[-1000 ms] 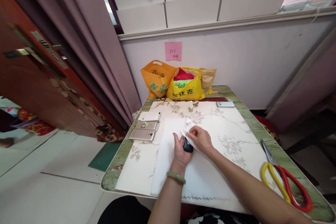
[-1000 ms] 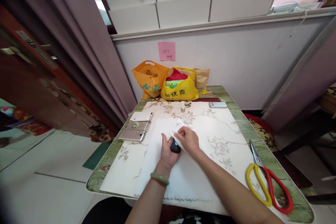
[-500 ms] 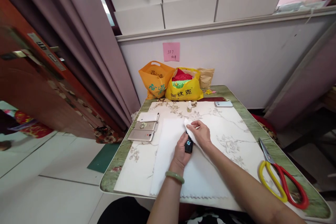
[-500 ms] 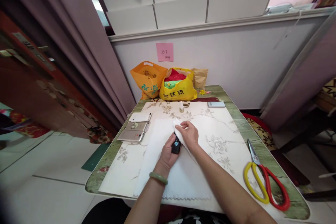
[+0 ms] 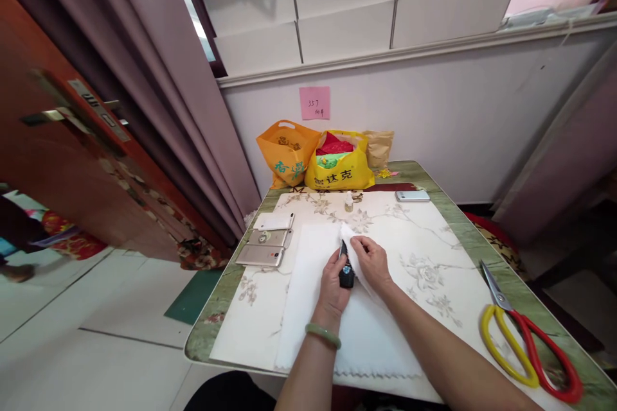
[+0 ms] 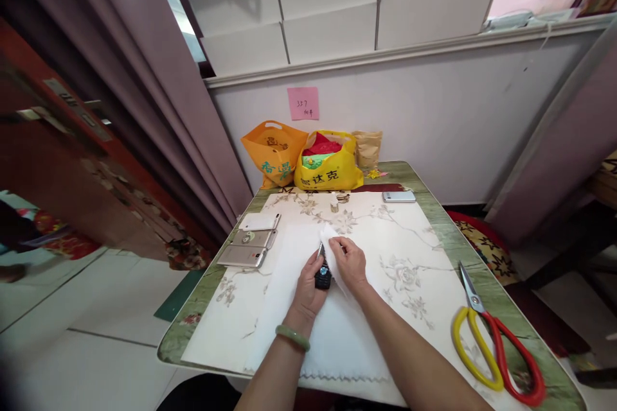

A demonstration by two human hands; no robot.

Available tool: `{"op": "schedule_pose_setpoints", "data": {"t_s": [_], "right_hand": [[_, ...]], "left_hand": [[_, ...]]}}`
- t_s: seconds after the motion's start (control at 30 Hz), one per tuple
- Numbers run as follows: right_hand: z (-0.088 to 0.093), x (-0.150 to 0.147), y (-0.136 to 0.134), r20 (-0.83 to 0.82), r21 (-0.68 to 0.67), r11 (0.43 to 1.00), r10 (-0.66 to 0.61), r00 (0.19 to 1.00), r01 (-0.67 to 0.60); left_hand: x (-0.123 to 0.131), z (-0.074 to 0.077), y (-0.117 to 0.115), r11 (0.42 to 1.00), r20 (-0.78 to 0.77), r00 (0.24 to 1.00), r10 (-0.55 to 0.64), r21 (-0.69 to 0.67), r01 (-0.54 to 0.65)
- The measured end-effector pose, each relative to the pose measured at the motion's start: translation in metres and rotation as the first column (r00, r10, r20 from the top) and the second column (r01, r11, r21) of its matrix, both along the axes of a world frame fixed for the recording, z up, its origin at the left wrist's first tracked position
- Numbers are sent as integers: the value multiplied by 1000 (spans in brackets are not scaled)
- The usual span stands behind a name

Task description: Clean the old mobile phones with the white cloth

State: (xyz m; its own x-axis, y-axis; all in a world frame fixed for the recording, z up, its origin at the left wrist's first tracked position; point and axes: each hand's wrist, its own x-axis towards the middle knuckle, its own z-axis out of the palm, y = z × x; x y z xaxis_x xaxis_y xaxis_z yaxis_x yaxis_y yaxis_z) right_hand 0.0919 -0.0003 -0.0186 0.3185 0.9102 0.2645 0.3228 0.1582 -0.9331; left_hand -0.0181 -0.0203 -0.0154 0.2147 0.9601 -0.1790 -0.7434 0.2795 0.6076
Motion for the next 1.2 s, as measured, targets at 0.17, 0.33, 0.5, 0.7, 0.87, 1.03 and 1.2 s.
{"op": "schedule_pose_setpoints", "data": {"t_s": [0.17, 0.33, 0.5, 0.7, 0.87, 1.03, 1.2], "right_hand": [[-5, 10, 7, -95, 67, 991, -106, 990, 113], [13, 49, 26, -13, -69, 979, -194, 981, 192], [31, 75, 33, 95, -155, 968, -184, 978, 197], [22, 49, 15, 12, 33, 985, -169, 986, 168], [7, 34, 10, -252, 4, 991, 129, 959, -132], [1, 34, 15, -237, -3, 971, 230, 944, -238], [6, 34, 17, -287, -25, 961, 256, 923, -275]], "left_hand": [[-4, 0, 4, 981, 52, 989, 141, -139, -132], [-6, 4, 5, 997, 128, 992, -1, -80, 11], [1, 7, 3, 993, -33, 993, 110, -37, -112], [12, 6, -3, 990, -222, 969, 106, 111, -83], [13, 3, -1, 988, -336, 932, 135, 120, -99], [18, 3, 0, 979, -450, 878, 162, 182, -88], [21, 5, 2, 977, -544, 814, 202, 168, -130]]}}
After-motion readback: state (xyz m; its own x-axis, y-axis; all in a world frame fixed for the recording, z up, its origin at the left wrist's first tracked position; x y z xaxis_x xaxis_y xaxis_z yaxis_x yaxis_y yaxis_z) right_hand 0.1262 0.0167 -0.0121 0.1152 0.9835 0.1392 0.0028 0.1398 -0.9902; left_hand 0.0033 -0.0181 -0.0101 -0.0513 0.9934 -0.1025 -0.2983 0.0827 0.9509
